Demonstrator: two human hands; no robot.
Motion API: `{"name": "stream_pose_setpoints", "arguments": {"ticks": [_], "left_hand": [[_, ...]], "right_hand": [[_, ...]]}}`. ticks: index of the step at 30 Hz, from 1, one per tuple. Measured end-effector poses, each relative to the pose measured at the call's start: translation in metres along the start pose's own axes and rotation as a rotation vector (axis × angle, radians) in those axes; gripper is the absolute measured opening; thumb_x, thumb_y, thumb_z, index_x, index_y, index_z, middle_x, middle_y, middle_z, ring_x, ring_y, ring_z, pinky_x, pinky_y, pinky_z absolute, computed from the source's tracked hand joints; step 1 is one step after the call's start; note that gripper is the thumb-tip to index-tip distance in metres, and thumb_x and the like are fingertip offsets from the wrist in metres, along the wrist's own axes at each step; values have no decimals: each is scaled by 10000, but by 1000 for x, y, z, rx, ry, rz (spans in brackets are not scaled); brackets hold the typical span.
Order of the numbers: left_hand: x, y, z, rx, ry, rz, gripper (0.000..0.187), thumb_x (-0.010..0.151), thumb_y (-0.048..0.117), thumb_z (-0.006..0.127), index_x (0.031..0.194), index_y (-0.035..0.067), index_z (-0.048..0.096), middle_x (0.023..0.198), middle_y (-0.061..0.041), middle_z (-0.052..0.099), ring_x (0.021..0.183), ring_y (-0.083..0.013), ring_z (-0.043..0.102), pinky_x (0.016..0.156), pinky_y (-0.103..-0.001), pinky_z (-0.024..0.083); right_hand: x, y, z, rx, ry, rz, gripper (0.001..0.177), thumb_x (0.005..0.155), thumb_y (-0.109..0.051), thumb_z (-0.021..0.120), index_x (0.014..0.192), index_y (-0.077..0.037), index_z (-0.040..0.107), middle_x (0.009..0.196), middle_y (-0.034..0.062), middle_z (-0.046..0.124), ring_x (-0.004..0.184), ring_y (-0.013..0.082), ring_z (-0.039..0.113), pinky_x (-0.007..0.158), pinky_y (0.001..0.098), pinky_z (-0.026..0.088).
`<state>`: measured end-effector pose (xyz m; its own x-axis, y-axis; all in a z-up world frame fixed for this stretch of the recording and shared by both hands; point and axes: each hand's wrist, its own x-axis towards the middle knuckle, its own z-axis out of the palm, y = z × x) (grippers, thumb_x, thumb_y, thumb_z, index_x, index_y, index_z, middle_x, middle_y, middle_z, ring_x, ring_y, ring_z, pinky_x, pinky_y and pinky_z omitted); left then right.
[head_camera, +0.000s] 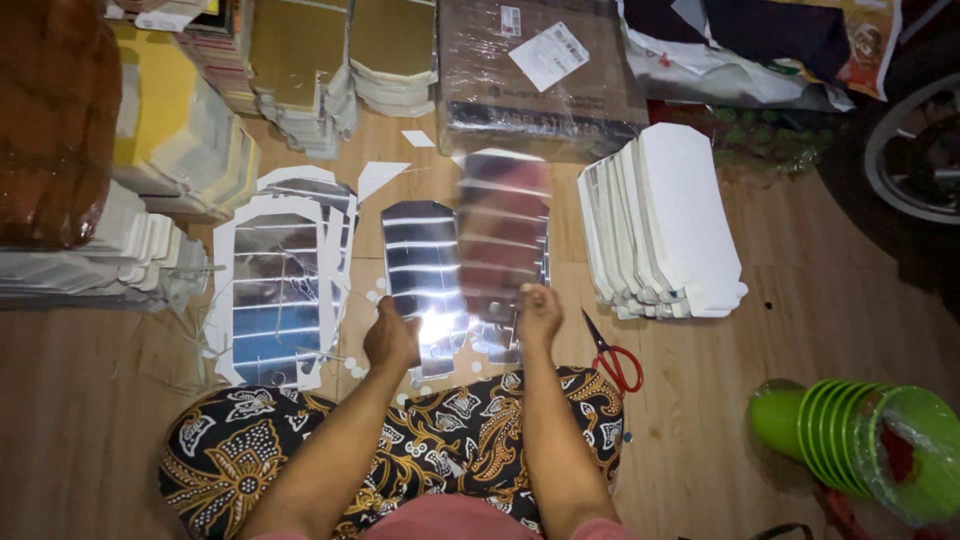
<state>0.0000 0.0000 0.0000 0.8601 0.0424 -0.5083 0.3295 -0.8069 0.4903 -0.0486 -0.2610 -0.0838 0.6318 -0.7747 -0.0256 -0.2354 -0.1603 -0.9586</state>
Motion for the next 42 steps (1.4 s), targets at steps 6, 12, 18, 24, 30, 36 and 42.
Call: {"name": "stream_pose_setpoints", "arguments": {"ticks": [6,12,18,24,30,36,42], "left_hand": [[4,-8,9,-31,60,25,701,918,311,693,1481,55,362,1121,-261,707,1023,-444,695,923,-511,537],[15,-19,22,-53,83,21,597,951,281,661,1449,64,415,1096,-260,718,1019,-437,696,919,-507,534],[24,-34,33,-117,188,135,383,959,236,636,1289,56,559,1001,-218,728,937,-428,700,837,-519,543],[28,-42,35,-604,186,200,219,951,198,691,1065,14,658,941,-140,747,868,-270,725,803,-371,546],[39,-49,44,-964,-140,204,179,1040,145,649,1159,21,695,959,-116,691,797,-210,555,725,-351,449],[28,-44,57,-540,94,435,333,1030,274,625,1260,47,708,1120,-158,752,1035,-254,713,906,-353,536],[21,-35,53,-404,84,393,439,989,327,611,1331,53,636,1147,-151,744,1033,-295,735,917,-379,570]], "right_hand": [[21,-49,-54,409,186,159,19,961,-87,647,975,-96,638,975,54,717,731,130,664,606,241,544],[32,1,-53,429,-70,161,116,956,23,647,976,-91,636,867,56,661,688,109,606,612,239,513],[14,27,-29,-728,-35,56,196,968,-231,765,1000,-38,756,885,140,692,771,254,677,793,400,535],[-13,-30,-13,-435,-154,25,446,927,-357,745,1174,8,674,1047,176,740,895,264,710,803,387,559],[-53,-28,11,292,-616,44,417,948,-214,711,1302,-28,591,1151,51,742,1033,130,702,890,283,559],[-15,24,-6,508,-485,291,223,1068,-147,682,1253,-26,653,880,35,636,678,117,508,557,249,406],[-7,32,-9,830,-374,640,132,1006,-140,635,1114,-66,618,899,18,672,786,154,668,682,285,578]]}}
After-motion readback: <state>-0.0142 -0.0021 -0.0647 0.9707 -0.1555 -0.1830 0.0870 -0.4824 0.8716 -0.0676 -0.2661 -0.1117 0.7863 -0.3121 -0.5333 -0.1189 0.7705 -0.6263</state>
